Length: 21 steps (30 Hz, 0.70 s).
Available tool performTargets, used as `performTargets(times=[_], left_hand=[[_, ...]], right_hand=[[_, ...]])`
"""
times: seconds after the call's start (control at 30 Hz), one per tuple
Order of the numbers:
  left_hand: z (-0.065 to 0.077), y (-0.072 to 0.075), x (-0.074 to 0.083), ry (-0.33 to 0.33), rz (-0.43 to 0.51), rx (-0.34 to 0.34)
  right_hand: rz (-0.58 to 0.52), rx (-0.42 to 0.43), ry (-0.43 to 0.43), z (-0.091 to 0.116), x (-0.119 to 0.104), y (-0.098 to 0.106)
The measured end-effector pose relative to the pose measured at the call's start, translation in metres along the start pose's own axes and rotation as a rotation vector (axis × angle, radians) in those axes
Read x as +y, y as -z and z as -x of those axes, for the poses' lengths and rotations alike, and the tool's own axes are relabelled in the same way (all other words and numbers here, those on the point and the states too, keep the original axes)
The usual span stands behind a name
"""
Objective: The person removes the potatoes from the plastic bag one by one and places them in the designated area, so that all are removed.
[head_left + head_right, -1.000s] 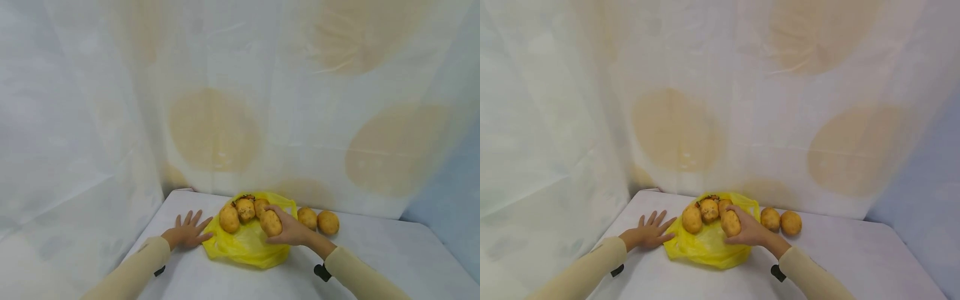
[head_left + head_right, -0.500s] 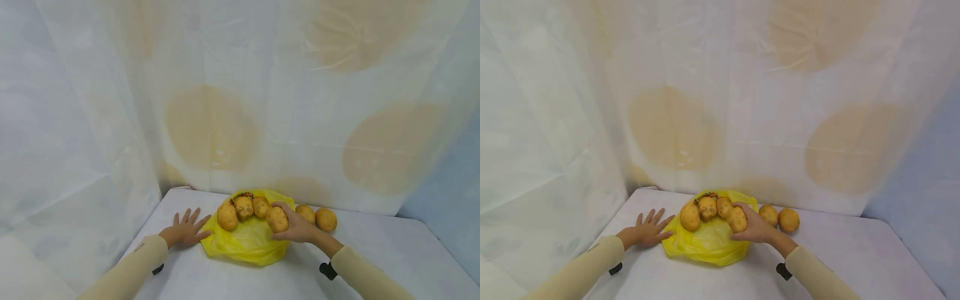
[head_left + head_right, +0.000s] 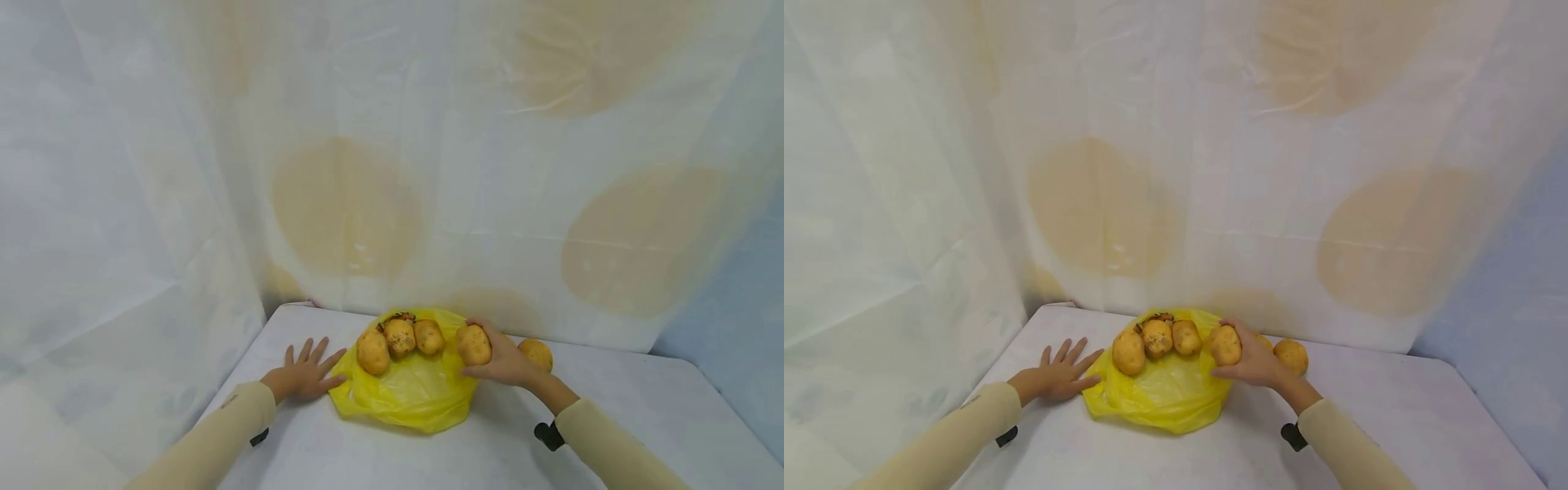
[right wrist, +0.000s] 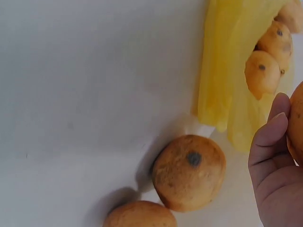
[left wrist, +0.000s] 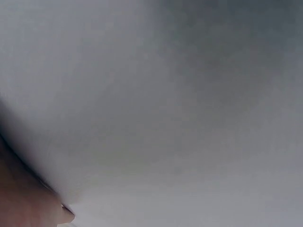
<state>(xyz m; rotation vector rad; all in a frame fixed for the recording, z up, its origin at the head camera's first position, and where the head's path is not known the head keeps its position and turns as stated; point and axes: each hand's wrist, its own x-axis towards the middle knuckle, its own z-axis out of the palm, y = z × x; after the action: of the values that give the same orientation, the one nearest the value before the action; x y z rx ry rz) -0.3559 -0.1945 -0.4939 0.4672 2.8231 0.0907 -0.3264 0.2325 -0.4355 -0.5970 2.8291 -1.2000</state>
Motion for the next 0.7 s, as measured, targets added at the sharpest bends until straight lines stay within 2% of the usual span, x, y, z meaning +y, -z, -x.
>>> performTargets(times=[0.37, 0.53, 0.7], left_hand=[[-0.003, -0.002, -0.003, 0.015, -0.002, 0.000], [-0.002, -0.002, -0.003, 0.019, -0.005, 0.001], [0.000, 0.001, 0.000, 0.010, 0.003, -0.011]], right_hand=[[-0.162, 0.042, -0.052, -0.001, 0.003, 0.026], [-0.156, 0.049, -0.055, 0.002, 0.005, 0.039], [-0.096, 0.086, -0.064, 0.005, 0.013, 0.053]])
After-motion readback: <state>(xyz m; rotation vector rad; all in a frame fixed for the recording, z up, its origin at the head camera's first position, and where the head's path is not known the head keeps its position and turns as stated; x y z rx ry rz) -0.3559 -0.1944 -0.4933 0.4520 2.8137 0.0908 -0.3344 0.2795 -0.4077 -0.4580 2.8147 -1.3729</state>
